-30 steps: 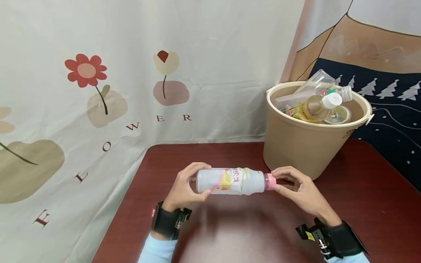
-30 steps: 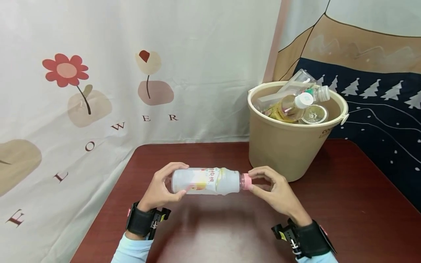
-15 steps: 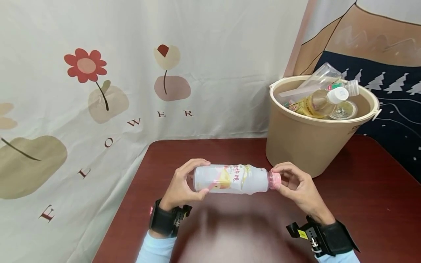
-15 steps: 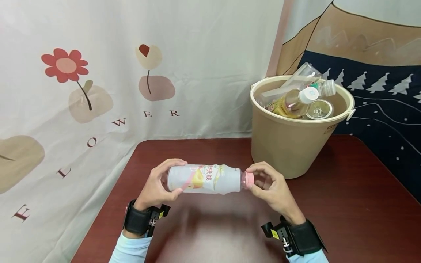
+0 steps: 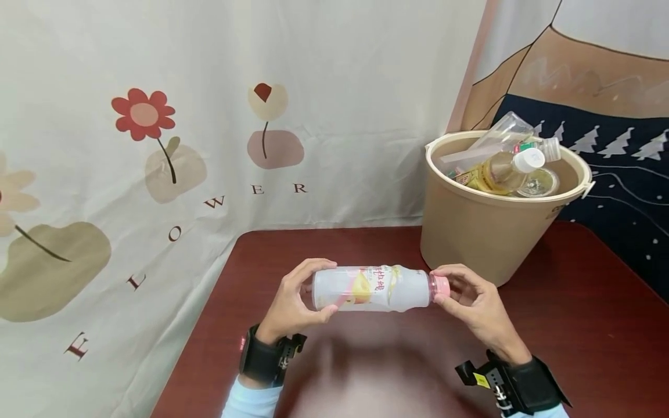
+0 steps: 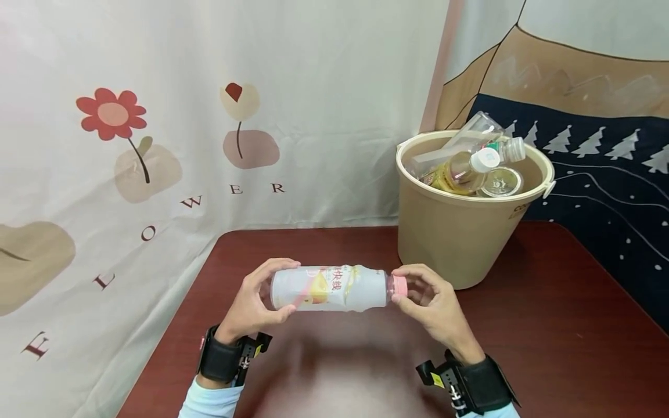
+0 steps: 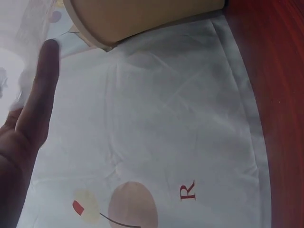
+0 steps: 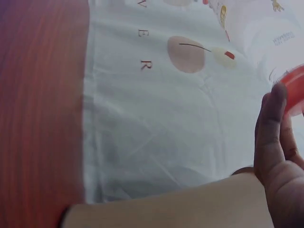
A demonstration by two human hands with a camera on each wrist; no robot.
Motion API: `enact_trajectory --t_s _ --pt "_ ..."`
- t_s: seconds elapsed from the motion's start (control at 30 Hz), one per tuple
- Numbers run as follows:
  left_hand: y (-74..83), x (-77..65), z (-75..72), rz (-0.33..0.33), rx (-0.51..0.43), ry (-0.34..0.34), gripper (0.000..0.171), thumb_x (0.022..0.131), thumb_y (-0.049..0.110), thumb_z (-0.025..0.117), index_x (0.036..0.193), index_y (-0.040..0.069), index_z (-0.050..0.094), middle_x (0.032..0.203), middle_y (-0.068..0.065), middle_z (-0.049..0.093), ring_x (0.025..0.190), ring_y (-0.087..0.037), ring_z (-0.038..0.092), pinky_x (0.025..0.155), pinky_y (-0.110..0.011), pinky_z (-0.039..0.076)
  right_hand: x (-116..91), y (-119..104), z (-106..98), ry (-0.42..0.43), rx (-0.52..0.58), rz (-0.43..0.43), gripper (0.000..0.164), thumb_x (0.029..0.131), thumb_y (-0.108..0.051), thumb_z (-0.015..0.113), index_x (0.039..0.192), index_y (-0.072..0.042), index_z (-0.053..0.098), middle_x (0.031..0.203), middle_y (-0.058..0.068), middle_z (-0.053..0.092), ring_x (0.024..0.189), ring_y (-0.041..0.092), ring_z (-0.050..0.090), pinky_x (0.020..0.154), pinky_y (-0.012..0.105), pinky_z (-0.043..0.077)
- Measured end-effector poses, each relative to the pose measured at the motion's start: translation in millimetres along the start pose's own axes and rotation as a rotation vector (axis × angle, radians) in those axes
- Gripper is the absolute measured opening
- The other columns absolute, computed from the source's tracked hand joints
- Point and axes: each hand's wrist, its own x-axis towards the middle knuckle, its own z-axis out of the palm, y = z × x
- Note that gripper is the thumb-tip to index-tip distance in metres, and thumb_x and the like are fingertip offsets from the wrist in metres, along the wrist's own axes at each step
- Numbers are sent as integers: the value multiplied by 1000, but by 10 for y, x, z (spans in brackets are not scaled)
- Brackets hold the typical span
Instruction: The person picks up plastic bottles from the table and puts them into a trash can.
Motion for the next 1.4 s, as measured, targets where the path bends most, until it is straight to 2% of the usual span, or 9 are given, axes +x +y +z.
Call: enact_trajectory --t_s 0.3,0.47,0.57,0.67,0.8,1.0,1.17,1.3,1.4 --pt "21 21 -67 -157 -18 -52 72 88 31 74 150 23 37 138 -9 54 122 -28 58 98 -47 50 386 -713 -479 138 -79 -193 42 73 29 61 113 18 59 103 5 70 85 9 69 74 13 54" --pt "-33 15 -84 -233 154 -48 51 92 23 69 139 19 51 127 -4 61 114 -22 60 96 -45 51 756 -1289 -848 304 -394 -117 41 79 16 67 117 1 68 99 -11 71 78 1 64 67 5 48" --pt "-79 20 -52 -247 199 -31 46 92 23 68 135 15 55 123 -5 62 111 -25 61 94 -44 52 1037 -1550 -1064 357 -416 -55 40 82 12 67 116 -9 70 96 -15 72 72 -1 61 52 6 39" --pt "-105 -2 -7 -260 199 -8 43 92 22 68 132 13 57 121 -5 63 109 -27 61 93 -44 52 1332 -1705 -1219 366 -400 2 41 86 7 65 119 -17 68 99 -17 69 85 -2 61 69 5 46" --pt "-109 -80 62 -300 184 -9 41 93 22 68 132 14 57 120 -3 62 108 -22 60 94 -42 52 1589 -1771 -1333 337 -630 102 46 92 -9 64 134 -26 57 115 -21 56 105 -4 52 102 10 38" --pt "-83 -194 135 -349 162 -33 41 93 24 68 132 16 57 119 -2 62 109 -20 59 95 -43 51 1744 -1775 -1497 278 -804 145 46 91 -18 66 134 -30 56 116 -22 56 101 -10 50 87 1 40" --pt "-88 -221 132 -367 149 -18 39 93 24 68 130 17 59 117 -2 62 109 -22 60 95 -40 52 1739 -1765 -1552 274 -957 182 55 95 -25 58 148 -20 43 151 8 45 127 1 46 111 19 32" --pt "-62 -220 103 -367 136 0 37 94 24 67 129 17 59 118 -1 62 109 -22 61 95 -38 52 1732 -1685 -1566 274 -1091 198 55 94 -30 59 143 -8 49 143 29 48 104 -10 52 85 4 40" --pt "-34 -234 72 -370 141 8 37 94 23 66 129 16 59 119 -1 62 109 -22 61 95 -38 52 1703 -1616 -1576 218 -1159 244 60 95 -36 58 143 -1 46 137 36 49 114 15 61 87 26 52"
